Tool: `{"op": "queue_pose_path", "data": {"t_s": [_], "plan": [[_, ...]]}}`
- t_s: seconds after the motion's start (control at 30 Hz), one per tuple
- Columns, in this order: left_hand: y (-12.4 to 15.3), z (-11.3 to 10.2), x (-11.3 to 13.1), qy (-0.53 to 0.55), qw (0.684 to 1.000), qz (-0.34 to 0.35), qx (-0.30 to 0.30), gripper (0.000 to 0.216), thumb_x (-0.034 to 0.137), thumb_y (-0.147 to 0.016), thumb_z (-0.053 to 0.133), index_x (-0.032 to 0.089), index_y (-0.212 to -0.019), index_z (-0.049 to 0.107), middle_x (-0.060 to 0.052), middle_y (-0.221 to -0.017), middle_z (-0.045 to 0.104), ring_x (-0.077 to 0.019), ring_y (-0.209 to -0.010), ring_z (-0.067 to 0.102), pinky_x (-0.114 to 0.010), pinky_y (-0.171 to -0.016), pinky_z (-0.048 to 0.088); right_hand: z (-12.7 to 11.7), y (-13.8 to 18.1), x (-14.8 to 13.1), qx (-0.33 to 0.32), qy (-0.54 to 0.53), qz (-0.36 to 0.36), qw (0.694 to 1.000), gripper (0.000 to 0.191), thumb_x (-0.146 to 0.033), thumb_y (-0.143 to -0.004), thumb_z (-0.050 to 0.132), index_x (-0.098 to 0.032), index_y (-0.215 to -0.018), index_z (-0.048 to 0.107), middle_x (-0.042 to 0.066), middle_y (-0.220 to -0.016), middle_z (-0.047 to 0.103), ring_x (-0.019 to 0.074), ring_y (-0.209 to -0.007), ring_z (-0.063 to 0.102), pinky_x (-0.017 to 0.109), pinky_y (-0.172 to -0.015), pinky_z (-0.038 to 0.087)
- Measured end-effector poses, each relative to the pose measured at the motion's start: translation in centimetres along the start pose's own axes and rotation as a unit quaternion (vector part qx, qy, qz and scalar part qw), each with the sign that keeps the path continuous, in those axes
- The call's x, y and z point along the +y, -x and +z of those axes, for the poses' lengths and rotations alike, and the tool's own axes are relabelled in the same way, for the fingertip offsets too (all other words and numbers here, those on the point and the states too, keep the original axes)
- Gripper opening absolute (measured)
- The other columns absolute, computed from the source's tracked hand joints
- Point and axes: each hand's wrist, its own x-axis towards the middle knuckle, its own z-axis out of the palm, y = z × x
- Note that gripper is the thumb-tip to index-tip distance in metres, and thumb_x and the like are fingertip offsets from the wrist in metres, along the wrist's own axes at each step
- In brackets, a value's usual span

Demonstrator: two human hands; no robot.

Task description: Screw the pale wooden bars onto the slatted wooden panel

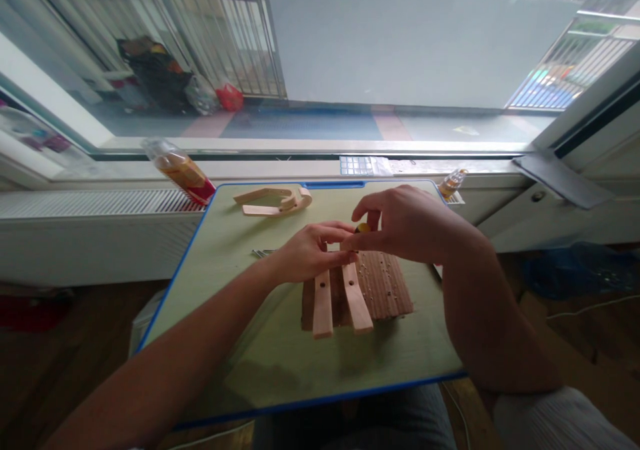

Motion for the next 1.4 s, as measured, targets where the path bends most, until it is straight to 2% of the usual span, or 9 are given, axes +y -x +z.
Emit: {"op": "queue_pose_path", "data": {"t_s": [0.07,0.23,0.4,0.57,0.83,1.07,1.23,1.33,1.4], "plan": [[0.0,0.0,0.0,-0.005,1.000,0.001,0.005,0.024,0.037,-0.091,0.084,0.022,-0.109,0.088,-0.012,-0.133,0.077,-0.0256,-0.117,0.073,-0.035,-0.098,0.060,-0.4,0.3,0.1,-0.015,-0.017,-0.029,0.999,0.027,-0.040,-0.087,0.075,-0.030,-0.111,0.083,-0.002,-0.083,0.078,0.0154,-0.072,0.064,0.030,-0.066,0.036],[0.0,0.0,0.2,-0.013,1.000,0.008,-0.004,0.025,0.040,-0.093,0.081,0.020,-0.108,0.086,-0.012,-0.125,0.077,-0.0239,-0.111,0.073,-0.033,-0.092,0.060,-0.4,0.3,-0.2,-0.021,-0.004,-0.047,0.999,0.016,-0.032,-0.088,0.068,-0.023,-0.092,0.080,0.001,-0.081,0.076,0.0153,-0.073,0.060,0.030,-0.066,0.036],[0.0,0.0,0.3,-0.019,1.000,0.013,-0.013,0.026,0.041,-0.094,0.081,0.021,-0.110,0.086,-0.011,-0.126,0.077,-0.0240,-0.112,0.072,-0.032,-0.090,0.060,0.2,0.1,-0.6,-0.004,0.015,-0.042,0.999,0.018,-0.037,-0.088,0.068,-0.020,-0.085,0.074,0.002,-0.074,0.071,0.0152,-0.067,0.054,0.031,-0.062,0.032],[0.0,0.0,0.2,-0.006,1.000,0.006,-0.020,0.027,0.040,-0.094,0.081,0.022,-0.113,0.086,-0.012,-0.135,0.075,-0.0251,-0.120,0.071,-0.032,-0.091,0.060,0.4,0.1,-0.7,0.013,0.052,-0.010,0.999,0.026,-0.048,-0.088,0.069,-0.023,-0.087,0.077,0.002,-0.073,0.071,0.0163,-0.065,0.051,0.033,-0.060,0.027],[0.1,0.1,0.4,0.009,1.000,-0.004,-0.013,0.026,0.041,-0.094,0.081,0.020,-0.109,0.085,-0.011,-0.123,0.077,-0.0235,-0.113,0.072,-0.027,-0.082,0.058,0.8,0.1,-0.9,0.043,0.095,0.004,0.995,0.035,-0.056,-0.090,0.066,-0.024,-0.082,0.077,0.003,-0.068,0.068,0.0167,-0.060,0.047,0.035,-0.059,0.024],[0.1,0.1,0.2,0.028,0.999,-0.014,-0.019,0.028,0.039,-0.094,0.080,0.021,-0.115,0.085,-0.012,-0.126,0.076,-0.0232,-0.110,0.072,-0.027,-0.078,0.059,1.2,-0.2,-1.1,0.042,0.090,0.013,0.995,0.037,-0.054,-0.093,0.066,-0.024,-0.073,0.071,0.002,-0.064,0.062,0.0153,-0.058,0.040,0.035,-0.059,0.023],[0.1,0.0,0.1,0.037,0.999,-0.020,-0.028,0.023,0.037,-0.093,0.081,0.020,-0.108,0.086,-0.011,-0.123,0.075,-0.0245,-0.113,0.072,-0.030,-0.086,0.061,0.7,-0.1,-0.7,0.016,0.057,0.015,0.998,0.036,-0.059,-0.092,0.067,-0.025,-0.084,0.074,0.002,-0.072,0.069,0.0156,-0.062,0.047,0.034,-0.061,0.026],[0.0,-0.1,0.1,0.025,0.999,-0.013,-0.032,0.021,0.037,-0.094,0.080,0.019,-0.102,0.086,-0.012,-0.125,0.075,-0.0243,-0.114,0.071,-0.030,-0.090,0.060,0.1,0.2,-0.3,-0.001,0.007,-0.018,1.000,0.024,-0.049,-0.088,0.075,-0.028,-0.099,0.078,0.000,-0.081,0.075,0.0154,-0.068,0.056,0.032,-0.063,0.030],[0.0,0.0,0.2,0.019,0.999,-0.007,-0.033,0.022,0.037,-0.095,0.079,0.018,-0.104,0.086,-0.013,-0.125,0.074,-0.0243,-0.113,0.071,-0.031,-0.091,0.060,-0.1,0.3,-0.2,-0.012,-0.013,-0.043,0.999,0.018,-0.038,-0.088,0.073,-0.027,-0.100,0.080,0.000,-0.082,0.076,0.0152,-0.070,0.059,0.031,-0.064,0.032]]}}
